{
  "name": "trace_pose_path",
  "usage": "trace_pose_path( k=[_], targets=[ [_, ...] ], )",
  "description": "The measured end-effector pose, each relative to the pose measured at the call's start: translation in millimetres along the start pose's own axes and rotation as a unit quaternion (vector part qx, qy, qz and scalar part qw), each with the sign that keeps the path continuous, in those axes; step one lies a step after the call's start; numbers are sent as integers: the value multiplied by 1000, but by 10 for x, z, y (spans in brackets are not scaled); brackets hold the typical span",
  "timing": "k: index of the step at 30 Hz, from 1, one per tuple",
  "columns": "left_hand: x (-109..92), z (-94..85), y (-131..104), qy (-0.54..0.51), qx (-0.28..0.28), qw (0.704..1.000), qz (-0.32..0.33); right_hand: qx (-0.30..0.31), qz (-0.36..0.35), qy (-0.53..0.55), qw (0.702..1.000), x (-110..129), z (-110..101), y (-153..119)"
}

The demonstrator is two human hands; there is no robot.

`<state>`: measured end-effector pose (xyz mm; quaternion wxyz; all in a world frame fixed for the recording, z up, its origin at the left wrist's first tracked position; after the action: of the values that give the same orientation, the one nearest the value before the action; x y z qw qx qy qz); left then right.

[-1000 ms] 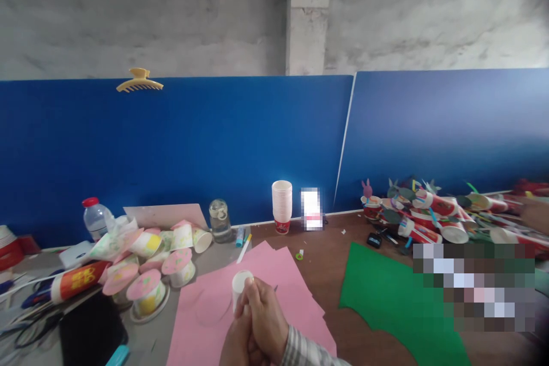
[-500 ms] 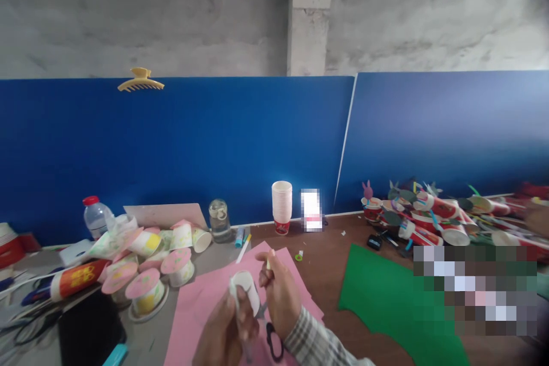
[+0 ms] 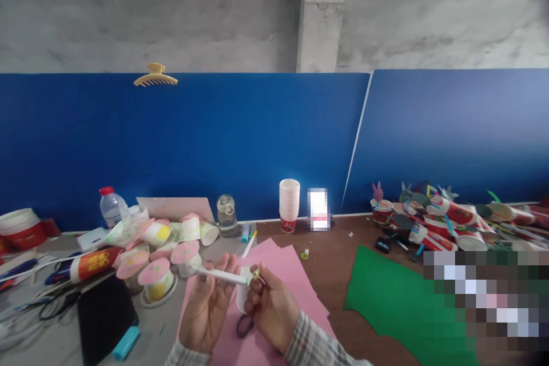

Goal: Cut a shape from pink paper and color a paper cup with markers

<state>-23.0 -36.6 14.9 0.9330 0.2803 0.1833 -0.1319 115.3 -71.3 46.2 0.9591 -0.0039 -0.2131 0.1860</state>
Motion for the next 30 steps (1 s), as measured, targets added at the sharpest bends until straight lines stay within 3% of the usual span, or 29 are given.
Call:
trace_pose_path(
  k=[6, 12, 16, 21, 30],
  targets=[
    [77, 215, -25, 83, -63, 994, 32, 62, 45, 24, 997, -30, 25, -60],
    [102, 405, -14, 174, -146, 972, 65, 21, 38, 32, 999, -6, 108, -83],
    [111, 494, -17, 218, -171, 958, 68, 3, 18, 33, 999, 6, 151, -95],
    [131, 525, -8, 251, -198, 943, 93, -39, -26, 22, 999, -15, 163, -123],
    [181, 459, -2, 245, -240, 934, 97, -41, -77, 5, 996, -122, 130, -111]
  ],
)
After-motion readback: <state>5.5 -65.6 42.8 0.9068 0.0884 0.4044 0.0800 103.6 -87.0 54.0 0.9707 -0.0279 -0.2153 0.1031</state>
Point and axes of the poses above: each hand's wrist, its own y-axis towards the middle knuckle, its own z-axis out of the palm, x = y × z, the point moved 1 cm from there along y, towards the middle knuckle, and after that the axes turned 14 degrees about x, right-handed, at the moved point
